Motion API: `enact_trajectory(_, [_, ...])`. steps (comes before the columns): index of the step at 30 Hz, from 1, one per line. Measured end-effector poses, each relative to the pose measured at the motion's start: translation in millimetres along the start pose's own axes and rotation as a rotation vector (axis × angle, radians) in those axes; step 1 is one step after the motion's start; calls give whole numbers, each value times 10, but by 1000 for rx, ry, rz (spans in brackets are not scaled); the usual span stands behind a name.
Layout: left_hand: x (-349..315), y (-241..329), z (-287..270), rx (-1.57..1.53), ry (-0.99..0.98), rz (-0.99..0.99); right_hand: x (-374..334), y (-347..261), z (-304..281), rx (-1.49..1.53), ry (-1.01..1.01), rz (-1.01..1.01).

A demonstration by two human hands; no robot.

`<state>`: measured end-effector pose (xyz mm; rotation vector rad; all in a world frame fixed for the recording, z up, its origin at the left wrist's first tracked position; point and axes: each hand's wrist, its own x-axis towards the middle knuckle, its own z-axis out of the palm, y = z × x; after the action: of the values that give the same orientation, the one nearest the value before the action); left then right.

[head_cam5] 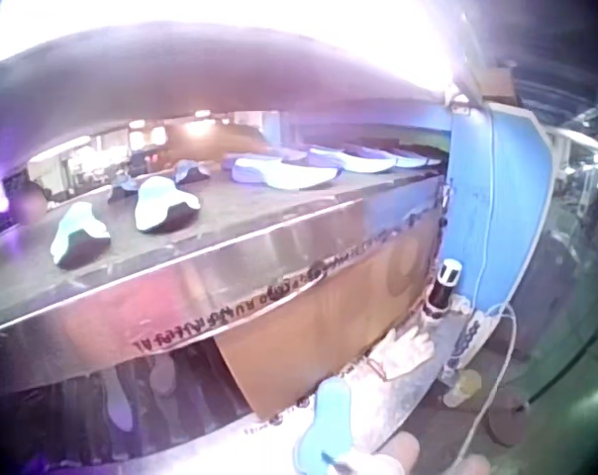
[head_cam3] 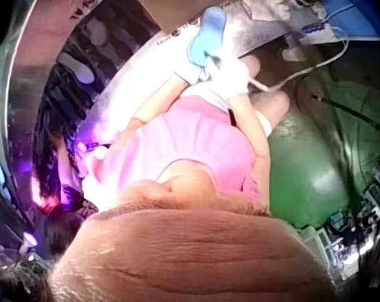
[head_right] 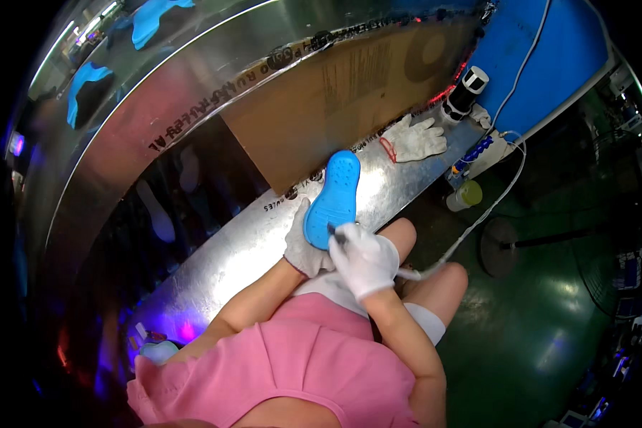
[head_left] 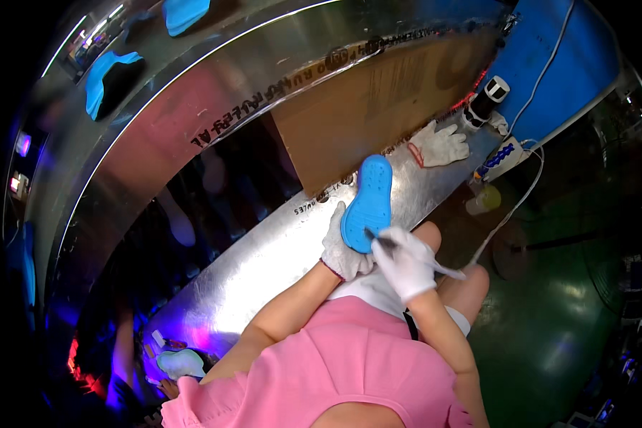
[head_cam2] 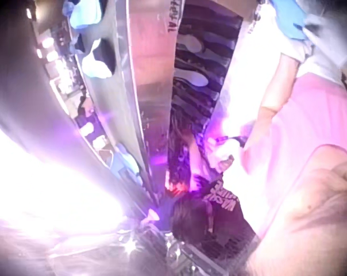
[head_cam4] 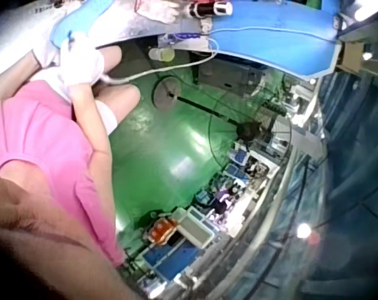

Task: The person applies adhesive to shoe soles using a brush applicator and places them onto a conveyor belt.

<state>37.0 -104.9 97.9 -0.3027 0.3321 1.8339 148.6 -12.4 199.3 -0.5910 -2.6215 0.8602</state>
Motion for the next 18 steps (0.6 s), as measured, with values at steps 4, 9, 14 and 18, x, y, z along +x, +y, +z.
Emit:
enact_trajectory(4, [-165, -37, 158, 70, -175, -95, -58, -124, -382, 633, 48, 121])
enact_trajectory(9, [-41, -307, 137, 357, -191, 252, -29, -217, -297, 50, 209, -523])
enact_trajectory(14, [-331, -198, 247, -62, -569, -58, -43, -134, -336, 593, 293, -99])
enact_trajectory(18, [-228, -169, 527, 24, -276, 118, -234, -305, -362, 238, 159, -541])
